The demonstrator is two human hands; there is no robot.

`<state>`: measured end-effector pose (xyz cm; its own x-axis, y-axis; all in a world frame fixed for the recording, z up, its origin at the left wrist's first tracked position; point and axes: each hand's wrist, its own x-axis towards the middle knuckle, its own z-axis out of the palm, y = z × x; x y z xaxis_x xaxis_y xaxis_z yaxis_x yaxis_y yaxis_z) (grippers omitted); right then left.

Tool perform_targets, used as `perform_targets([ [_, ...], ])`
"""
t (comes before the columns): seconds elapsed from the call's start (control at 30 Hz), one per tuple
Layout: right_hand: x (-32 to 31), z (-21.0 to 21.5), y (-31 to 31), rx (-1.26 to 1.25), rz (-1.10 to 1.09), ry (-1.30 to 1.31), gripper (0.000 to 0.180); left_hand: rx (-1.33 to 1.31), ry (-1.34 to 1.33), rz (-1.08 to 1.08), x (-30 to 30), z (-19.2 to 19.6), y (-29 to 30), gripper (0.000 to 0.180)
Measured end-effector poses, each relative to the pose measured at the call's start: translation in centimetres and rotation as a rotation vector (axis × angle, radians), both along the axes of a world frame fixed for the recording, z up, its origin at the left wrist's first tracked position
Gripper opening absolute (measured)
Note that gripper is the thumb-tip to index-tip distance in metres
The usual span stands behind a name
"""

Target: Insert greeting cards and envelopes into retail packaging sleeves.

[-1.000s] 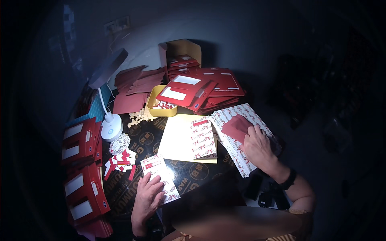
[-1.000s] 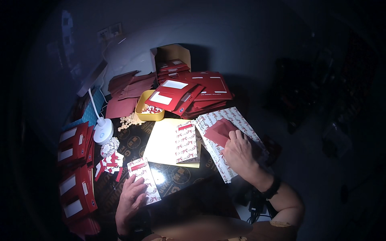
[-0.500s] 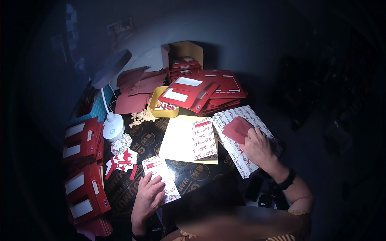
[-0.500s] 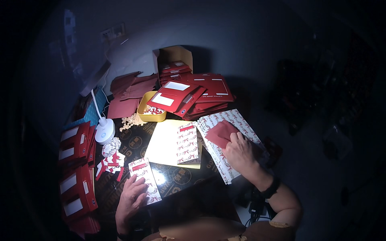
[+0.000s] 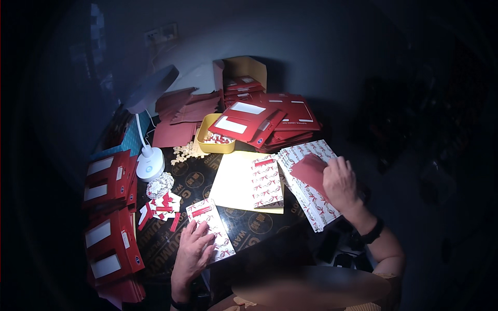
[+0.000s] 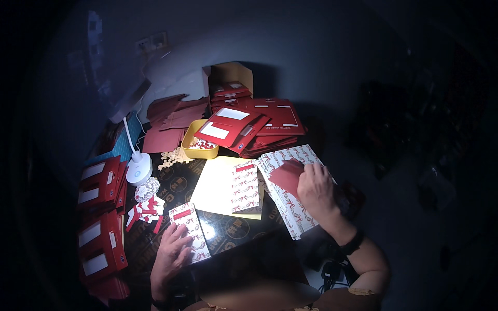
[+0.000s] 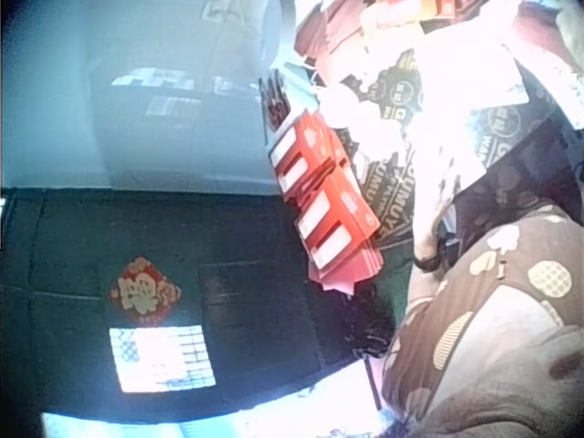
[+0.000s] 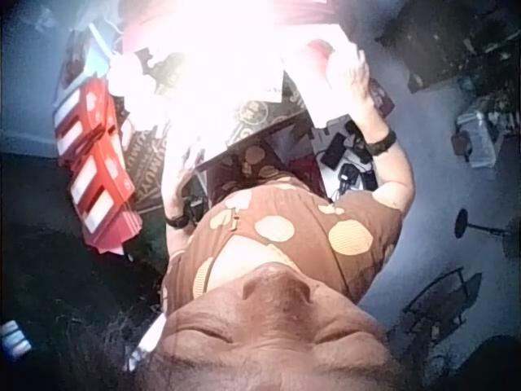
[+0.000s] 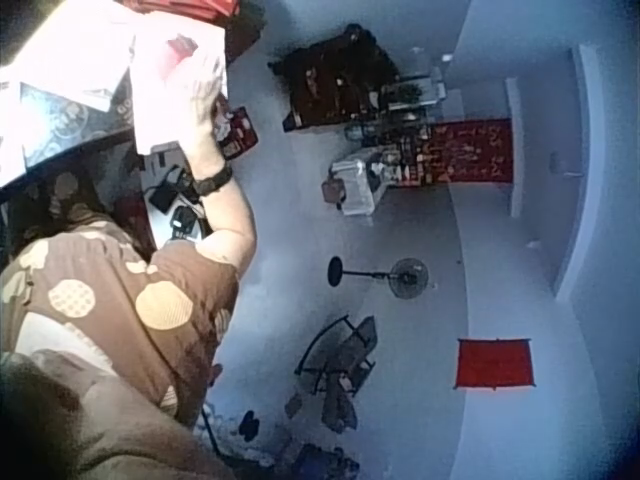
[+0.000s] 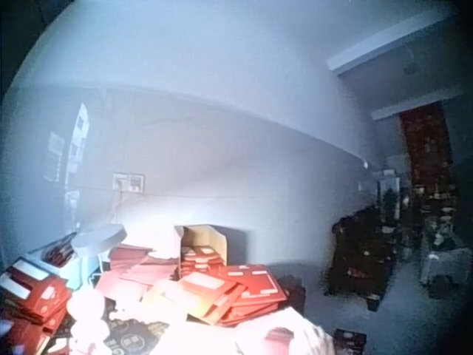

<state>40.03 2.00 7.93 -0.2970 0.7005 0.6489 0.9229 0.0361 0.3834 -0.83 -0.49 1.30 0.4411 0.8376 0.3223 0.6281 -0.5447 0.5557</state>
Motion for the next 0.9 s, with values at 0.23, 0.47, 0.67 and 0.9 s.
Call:
perform_targets([
  [0.23, -3.0, 6.8, -2.3, 0.249, 0.126, 0.299, 0.004, 0.029, -0.025, 0.016, 0.2, 0.7, 0.0, 0.030],
  [0.47, -7.5, 2.3, -1.0, -0.392, 0.698, 1.451, 0.006, 0.241, -0.127, 0.038, 1.2, 2.1, 0.7, 0.029],
  [0.67, -13.8, -0.8, 0.2, -0.788, 0.809, 1.727, 0.010, -0.225, -0.885, 0.110, 4.0, 4.3, -0.2, 0.016],
  [0.9, -14.7, -1.8, 1.1, -0.612, 0.723, 1.208, 0.025, -0.261, -1.150, 0.298, 2.9, 3.0, -0.2, 0.026],
])
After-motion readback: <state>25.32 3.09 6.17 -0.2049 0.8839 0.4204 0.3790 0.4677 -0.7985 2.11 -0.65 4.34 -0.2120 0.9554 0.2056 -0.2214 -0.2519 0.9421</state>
